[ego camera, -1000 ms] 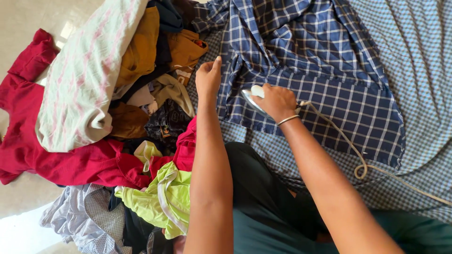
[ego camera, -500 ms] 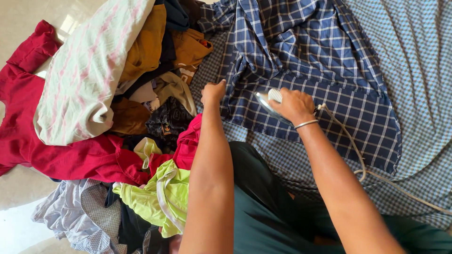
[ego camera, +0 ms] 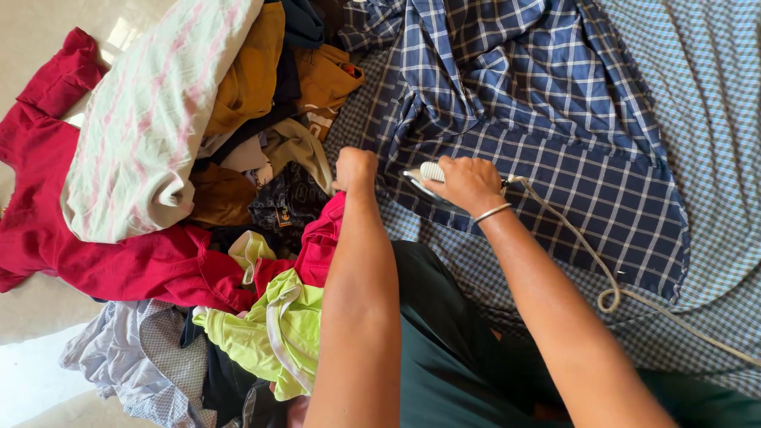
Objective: The person irons a blue checkered shirt laid out on a checkered cloth on the floor. They repeatedly smooth the fabric with their hands and move the iron across different sections of the shirt, including the sleeves and body, to remove wrinkles.
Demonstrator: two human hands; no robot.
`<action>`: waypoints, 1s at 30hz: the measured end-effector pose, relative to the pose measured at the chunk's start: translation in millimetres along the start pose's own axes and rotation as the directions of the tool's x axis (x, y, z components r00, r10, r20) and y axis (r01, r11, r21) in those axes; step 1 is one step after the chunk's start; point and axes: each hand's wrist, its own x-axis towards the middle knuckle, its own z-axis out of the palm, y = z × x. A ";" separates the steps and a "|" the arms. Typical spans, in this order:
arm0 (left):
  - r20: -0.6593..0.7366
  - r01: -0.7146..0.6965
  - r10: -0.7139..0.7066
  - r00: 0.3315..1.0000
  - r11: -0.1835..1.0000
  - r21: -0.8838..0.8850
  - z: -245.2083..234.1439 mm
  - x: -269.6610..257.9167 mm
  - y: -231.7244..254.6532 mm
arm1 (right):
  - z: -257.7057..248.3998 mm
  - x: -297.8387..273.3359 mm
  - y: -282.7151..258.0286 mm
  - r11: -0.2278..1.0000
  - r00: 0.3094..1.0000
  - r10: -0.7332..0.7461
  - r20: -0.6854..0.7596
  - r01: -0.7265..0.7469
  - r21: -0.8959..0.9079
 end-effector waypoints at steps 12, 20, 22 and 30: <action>-0.103 0.216 -0.251 0.963 0.939 -0.268 -5.7 -1.1 3.8 | -10.7 39.8 -9.2 0.951 0.953 0.296 -0.065 -0.289 0.107; -0.130 0.182 -0.262 0.956 0.880 -0.439 -15.2 -13.6 7.3 | -16.1 21.2 -16.8 0.995 0.993 -0.096 0.070 0.093 0.046; -0.121 0.186 -0.274 0.954 0.858 -0.479 -15.9 -16.0 8.1 | -11.8 17.0 -18.1 0.983 0.984 -0.178 0.014 0.178 0.046; -0.148 0.172 -0.276 0.950 0.855 -0.489 -16.6 -16.5 8.5 | 1.6 37.3 -38.6 0.998 0.995 0.058 -0.087 -0.055 0.037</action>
